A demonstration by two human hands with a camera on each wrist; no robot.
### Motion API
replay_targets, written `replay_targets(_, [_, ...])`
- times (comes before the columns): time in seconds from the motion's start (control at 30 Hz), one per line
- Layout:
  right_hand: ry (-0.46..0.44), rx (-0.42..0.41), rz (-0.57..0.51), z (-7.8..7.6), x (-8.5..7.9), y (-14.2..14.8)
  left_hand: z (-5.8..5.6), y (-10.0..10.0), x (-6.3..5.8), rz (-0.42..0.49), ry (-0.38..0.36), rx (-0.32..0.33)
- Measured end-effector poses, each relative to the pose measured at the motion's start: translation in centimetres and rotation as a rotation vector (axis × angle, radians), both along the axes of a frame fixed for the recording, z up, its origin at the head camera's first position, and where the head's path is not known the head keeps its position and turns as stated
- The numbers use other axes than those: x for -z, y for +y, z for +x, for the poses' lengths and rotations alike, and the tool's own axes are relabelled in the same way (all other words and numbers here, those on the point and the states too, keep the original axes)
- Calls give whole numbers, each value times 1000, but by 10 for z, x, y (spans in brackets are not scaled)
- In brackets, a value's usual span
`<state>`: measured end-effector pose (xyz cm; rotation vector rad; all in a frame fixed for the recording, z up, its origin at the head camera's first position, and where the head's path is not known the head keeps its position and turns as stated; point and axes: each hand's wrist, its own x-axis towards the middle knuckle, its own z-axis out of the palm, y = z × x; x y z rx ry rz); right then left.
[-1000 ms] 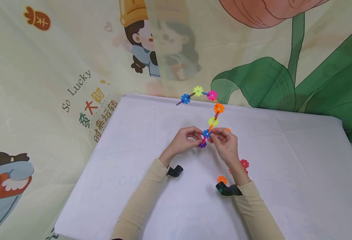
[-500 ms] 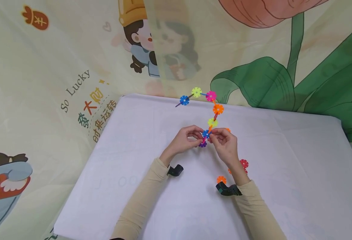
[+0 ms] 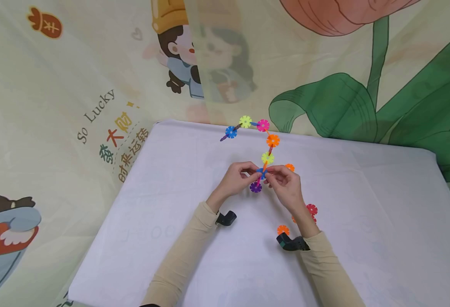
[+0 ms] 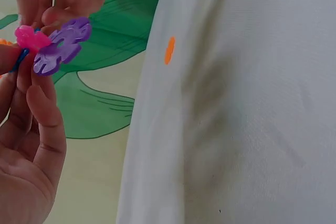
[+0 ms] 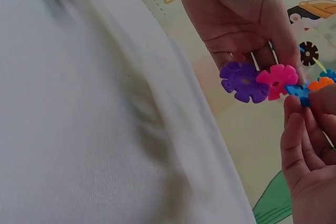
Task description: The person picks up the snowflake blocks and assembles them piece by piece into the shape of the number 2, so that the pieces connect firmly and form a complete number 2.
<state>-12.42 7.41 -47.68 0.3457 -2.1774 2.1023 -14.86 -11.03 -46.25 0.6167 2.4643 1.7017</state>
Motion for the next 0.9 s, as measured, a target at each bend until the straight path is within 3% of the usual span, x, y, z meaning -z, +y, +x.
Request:
replay_targets(0.07, [-46,-7,96,0,1,6,-1,-2,1,-6,4,-15])
replay_targets(0.2, [-109,-82,443,6,7,33,-3,-6,0,-11,4,-43])
replay_targets(0.3, [-83,-171,683,17,14,60,-4,-9,0,-1,10,-48])
replay_targets(0.37, [-68,-208,764,26,17,76,-4,-10,0,8,13,-47])
replay_targets(0.6, [-48,-243,789,48,23,106,-4,-12,1,33,14,-63])
replay_targets(0.9, [-82,-219,811,48,24,106,-5,-8,1,40,13,-59])
